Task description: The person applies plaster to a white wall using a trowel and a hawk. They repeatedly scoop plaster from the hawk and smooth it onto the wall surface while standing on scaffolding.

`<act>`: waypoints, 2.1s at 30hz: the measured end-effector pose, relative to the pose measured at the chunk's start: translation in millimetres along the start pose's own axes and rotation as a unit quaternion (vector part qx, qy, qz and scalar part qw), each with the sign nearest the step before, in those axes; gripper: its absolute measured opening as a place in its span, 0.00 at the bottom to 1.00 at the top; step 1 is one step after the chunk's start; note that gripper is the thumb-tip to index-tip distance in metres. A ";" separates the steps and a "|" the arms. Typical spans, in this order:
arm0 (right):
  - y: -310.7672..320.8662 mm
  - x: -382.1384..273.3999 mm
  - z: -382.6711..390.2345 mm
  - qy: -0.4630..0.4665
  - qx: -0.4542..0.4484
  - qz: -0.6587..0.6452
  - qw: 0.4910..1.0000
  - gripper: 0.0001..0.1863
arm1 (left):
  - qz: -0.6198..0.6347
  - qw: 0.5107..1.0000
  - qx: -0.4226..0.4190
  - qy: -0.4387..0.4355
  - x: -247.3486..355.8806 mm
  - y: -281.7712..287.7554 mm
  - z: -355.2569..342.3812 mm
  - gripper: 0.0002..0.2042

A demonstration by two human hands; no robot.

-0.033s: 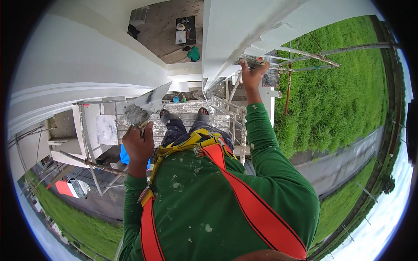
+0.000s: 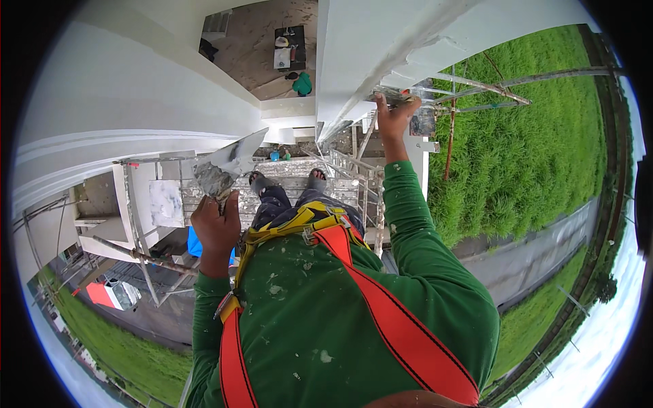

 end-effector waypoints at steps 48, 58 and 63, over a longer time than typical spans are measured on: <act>4.7 -165.9 119.0 -0.331 -0.468 -0.610 0.547 0.25 | 0.558 0.726 -0.398 0.052 120.7 -103.9 -46.1 0.23; 134.0 -210.3 99.9 0.201 -0.093 -0.168 0.961 0.35 | 0.186 0.975 -0.027 -0.121 89.9 3.0 -101.0 0.14; 142.8 -248.1 121.7 0.338 -0.003 -0.300 0.892 0.31 | 0.054 0.956 0.050 -0.285 125.3 4.8 -76.8 0.07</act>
Point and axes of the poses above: each hand's wrist, its own z-axis away from the middle knuckle, its own y-axis out of the back of the hand, x = y × z, the point moved 9 cm from there along -z, towards the middle knuckle, and after that the axes turned 10 degrees about -y, right-handed, at the moved point
